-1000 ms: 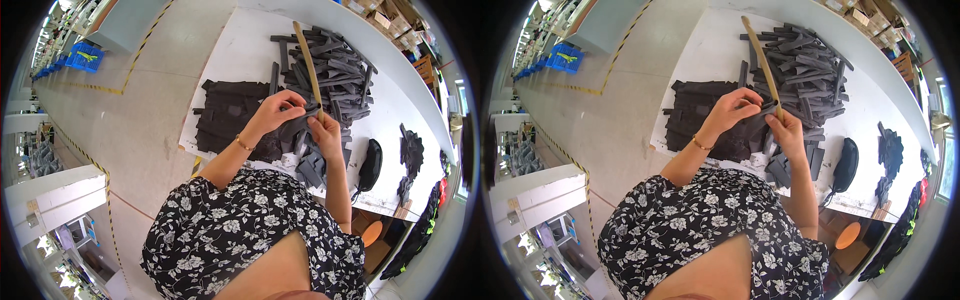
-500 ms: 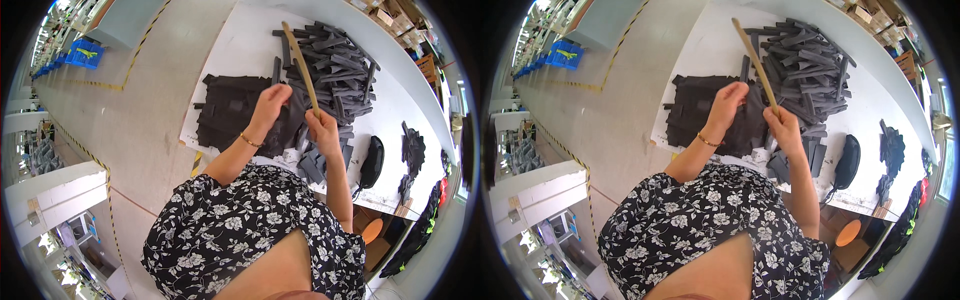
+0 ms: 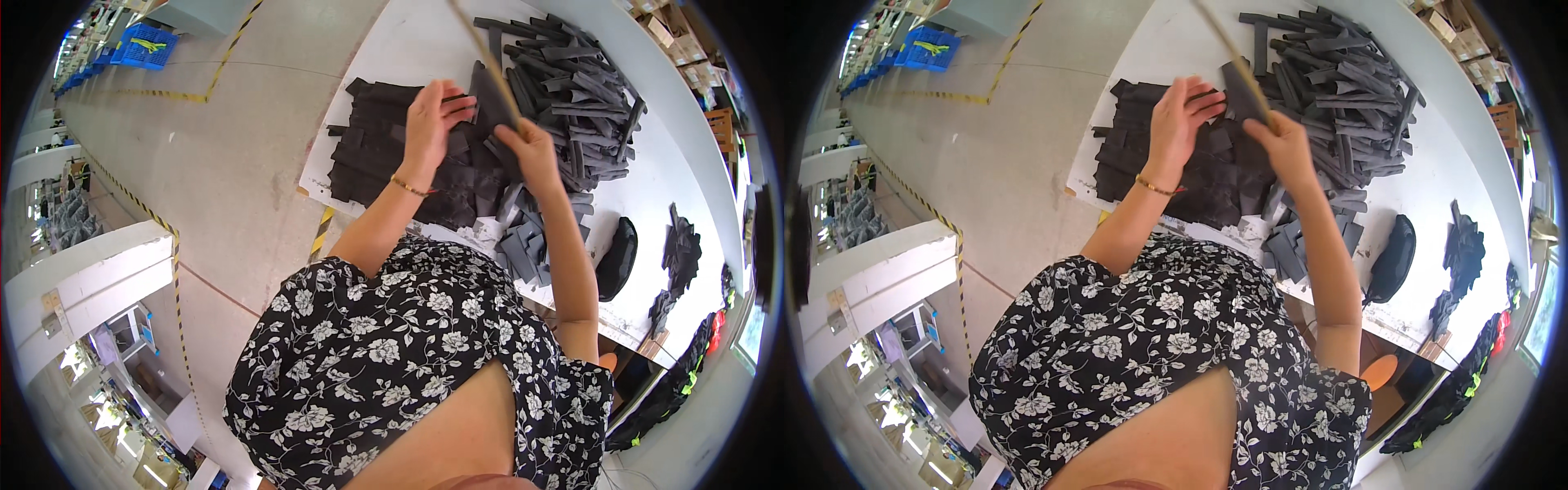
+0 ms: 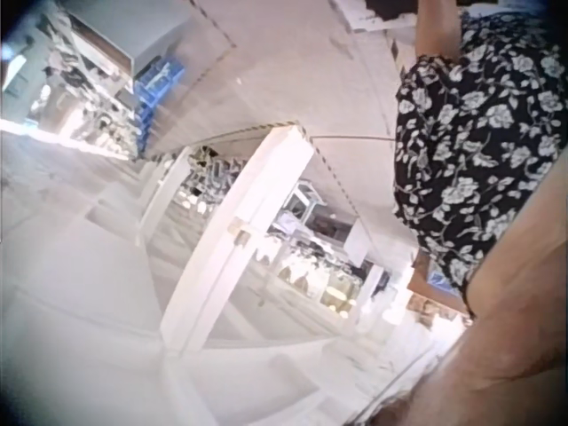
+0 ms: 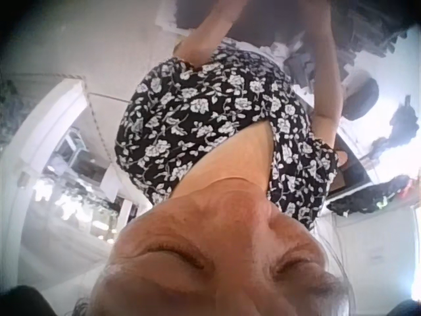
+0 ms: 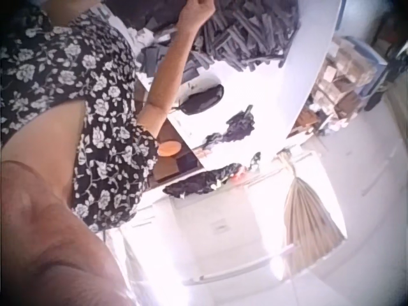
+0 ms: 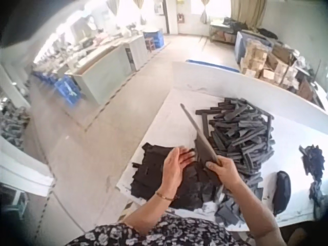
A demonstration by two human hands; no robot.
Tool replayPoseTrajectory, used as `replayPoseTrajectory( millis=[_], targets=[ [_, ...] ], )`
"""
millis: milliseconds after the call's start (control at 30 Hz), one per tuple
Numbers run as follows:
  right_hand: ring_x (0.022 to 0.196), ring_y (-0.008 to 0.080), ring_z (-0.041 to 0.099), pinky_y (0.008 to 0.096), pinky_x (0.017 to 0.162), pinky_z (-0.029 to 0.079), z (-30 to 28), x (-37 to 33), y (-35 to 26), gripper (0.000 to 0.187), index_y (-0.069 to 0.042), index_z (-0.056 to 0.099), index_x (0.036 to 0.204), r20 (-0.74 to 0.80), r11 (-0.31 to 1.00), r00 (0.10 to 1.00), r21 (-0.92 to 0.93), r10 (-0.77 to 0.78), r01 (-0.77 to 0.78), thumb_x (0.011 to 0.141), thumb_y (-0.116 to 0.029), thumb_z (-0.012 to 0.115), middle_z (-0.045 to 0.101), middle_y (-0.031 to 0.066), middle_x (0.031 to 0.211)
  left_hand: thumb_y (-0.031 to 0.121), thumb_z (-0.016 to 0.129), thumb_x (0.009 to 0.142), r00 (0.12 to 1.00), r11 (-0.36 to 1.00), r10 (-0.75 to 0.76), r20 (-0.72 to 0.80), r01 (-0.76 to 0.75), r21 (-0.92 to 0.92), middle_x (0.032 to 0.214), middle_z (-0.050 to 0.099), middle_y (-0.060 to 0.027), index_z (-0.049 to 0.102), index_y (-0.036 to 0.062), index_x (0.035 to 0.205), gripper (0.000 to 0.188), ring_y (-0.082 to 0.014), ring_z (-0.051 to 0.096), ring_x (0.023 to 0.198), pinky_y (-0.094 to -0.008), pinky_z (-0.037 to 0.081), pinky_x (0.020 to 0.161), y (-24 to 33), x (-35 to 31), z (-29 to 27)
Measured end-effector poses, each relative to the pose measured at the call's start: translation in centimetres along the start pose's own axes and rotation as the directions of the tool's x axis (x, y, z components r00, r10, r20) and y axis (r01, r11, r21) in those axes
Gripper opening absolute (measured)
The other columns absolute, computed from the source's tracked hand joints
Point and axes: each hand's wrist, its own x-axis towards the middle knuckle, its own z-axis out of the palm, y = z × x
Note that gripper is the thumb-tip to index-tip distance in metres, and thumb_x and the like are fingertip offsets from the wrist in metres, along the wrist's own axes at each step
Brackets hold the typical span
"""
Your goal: The person inserts a thin wooden stick into a slot on a dark foam piece and then places the assembled unit onto a growing pile on the table. This repetitive assembly process continues throughout the video, with the person handling the foam pieces and sticks one at a time.
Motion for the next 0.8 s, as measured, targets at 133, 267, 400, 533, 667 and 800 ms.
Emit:
replayPoseTrajectory(
  millis=[133,267,400,533,667,800],
  targets=[
    [0.075,0.0125,0.052,0.0278,0.071,0.043,-7.9,0.8,-6.8,0.051,0.003,0.063,0.109,-0.413,0.933,0.897,-0.36,-0.161,0.002,0.092,-0.044,0.061,0.061,0.0041,0.081,0.023,0.074,0.08,0.889,-0.009,0.103,0.445,-0.447,0.894,0.087,0.059,-0.0081,0.057,0.0087,0.096,0.027,-0.0246,0.059,0.087,-0.0404,0.049,0.08,-4.1,-4.8,-8.9],
    [0.076,0.0181,0.052,0.0306,0.071,0.043,-16.5,1.3,-7.0,0.06,0.003,0.052,0.126,-0.649,0.89,0.707,-0.452,-0.282,-0.06,0.098,-0.049,0.047,0.056,0.009,0.081,0.02,0.079,0.07,0.927,-0.103,-0.021,0.375,-0.375,0.921,0.084,0.057,-0.0046,0.061,0.0096,0.083,0.025,-0.0272,0.055,0.087,-0.0431,0.047,0.075,-9.0,-7.6,-13.8],
    [0.094,0.0236,0.065,0.034,0.083,0.049,-14.0,-4.3,-2.8,0.031,-0.012,0.053,0.129,-0.228,0.637,0.891,-0.766,-0.392,0.084,0.103,-0.024,0.041,0.068,0.0116,0.104,0.019,0.08,0.068,0.975,0.277,-0.038,0.22,-0.202,0.939,0.082,0.061,-0.006,0.066,0.007,0.074,0.019,-0.0257,0.06,0.081,-0.0387,0.049,0.073,-7.0,-6.5,-14.3],
    [0.086,0.0294,0.064,0.0383,0.076,0.05,-10.2,-9.5,-3.3,0.022,-0.011,0.065,0.111,0.128,0.6,0.965,-0.761,-0.231,0.245,0.091,-0.008,0.058,0.067,0.0115,0.093,0.015,0.08,0.072,0.95,0.501,-0.295,0.105,0.06,0.863,0.081,0.068,-0.0031,0.07,0.0031,0.086,0.021,-0.011,0.061,0.074,-0.0259,0.05,0.07,-1.8,-5.0,-13.6],
    [0.075,0.0311,0.059,0.0411,0.067,0.046,-9.3,-10.4,-4.3,0.021,-0.012,0.065,0.108,0.244,0.54,0.944,-0.776,-0.221,0.327,0.088,-0.007,0.06,0.063,0.0108,0.079,0.011,0.081,0.073,0.913,0.543,-0.384,0.137,0.103,0.833,0.082,0.068,-0.002,0.069,0.0004,0.09,0.023,-0.0089,0.062,0.077,-0.0248,0.051,0.072,0.4,-4.1,-12.9],
    [0.075,0.0302,0.059,0.0399,0.067,0.046,-9.2,-10.1,-4.8,0.019,-0.011,0.066,0.107,0.29,0.527,0.934,-0.771,-0.208,0.357,0.089,-0.008,0.061,0.062,0.0108,0.078,0.009,0.08,0.074,0.898,0.547,-0.413,0.154,0.109,0.83,0.083,0.069,-0.002,0.069,-0.0004,0.09,0.022,-0.0088,0.063,0.079,-0.0251,0.052,0.074,0.8,-3.9,-12.0]
  ],
)
